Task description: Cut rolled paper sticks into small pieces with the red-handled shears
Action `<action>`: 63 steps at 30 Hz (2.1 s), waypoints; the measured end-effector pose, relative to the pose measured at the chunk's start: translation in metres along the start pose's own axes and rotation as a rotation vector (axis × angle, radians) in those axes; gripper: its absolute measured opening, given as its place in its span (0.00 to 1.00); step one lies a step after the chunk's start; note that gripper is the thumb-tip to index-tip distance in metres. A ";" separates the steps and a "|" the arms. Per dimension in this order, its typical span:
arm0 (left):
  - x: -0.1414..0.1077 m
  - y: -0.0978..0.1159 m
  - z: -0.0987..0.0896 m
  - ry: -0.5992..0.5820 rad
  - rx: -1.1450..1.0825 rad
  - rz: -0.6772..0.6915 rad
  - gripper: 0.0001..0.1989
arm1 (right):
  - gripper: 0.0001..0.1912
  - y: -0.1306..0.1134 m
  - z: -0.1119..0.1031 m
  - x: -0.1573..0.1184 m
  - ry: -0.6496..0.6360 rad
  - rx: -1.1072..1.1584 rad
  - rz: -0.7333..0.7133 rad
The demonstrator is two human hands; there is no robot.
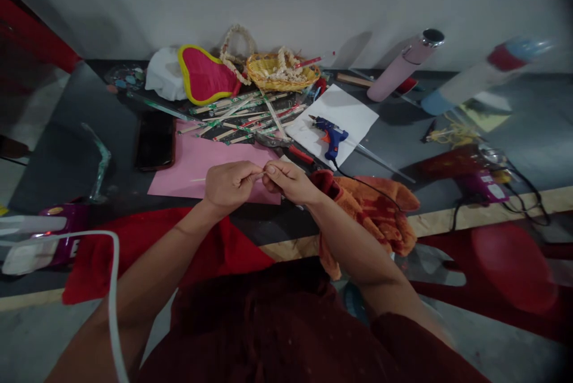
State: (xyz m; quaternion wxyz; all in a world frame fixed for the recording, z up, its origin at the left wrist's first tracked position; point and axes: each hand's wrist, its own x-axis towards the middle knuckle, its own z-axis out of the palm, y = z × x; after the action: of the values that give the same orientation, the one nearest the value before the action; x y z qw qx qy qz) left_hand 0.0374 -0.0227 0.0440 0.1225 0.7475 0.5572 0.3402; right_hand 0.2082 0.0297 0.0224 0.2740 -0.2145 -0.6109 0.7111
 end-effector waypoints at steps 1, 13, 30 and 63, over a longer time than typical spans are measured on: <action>0.000 0.000 0.000 0.015 -0.027 -0.010 0.09 | 0.22 -0.001 0.000 -0.001 0.003 0.014 0.008; 0.004 -0.013 -0.004 0.135 0.031 -0.138 0.10 | 0.06 -0.001 -0.017 0.002 0.222 -0.906 -0.228; 0.003 -0.017 0.007 0.043 0.154 -0.123 0.10 | 0.14 0.010 -0.021 0.002 0.102 -1.223 -0.192; 0.006 -0.021 0.000 0.103 0.131 -0.084 0.13 | 0.10 0.001 -0.018 0.002 0.385 -0.913 -0.231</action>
State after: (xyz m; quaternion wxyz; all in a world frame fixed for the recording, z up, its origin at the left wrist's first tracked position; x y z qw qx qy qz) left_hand 0.0228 -0.0102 0.0340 0.0585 0.7114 0.6147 0.3356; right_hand 0.2184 0.0442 0.0185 0.3367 -0.3705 -0.8177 0.2841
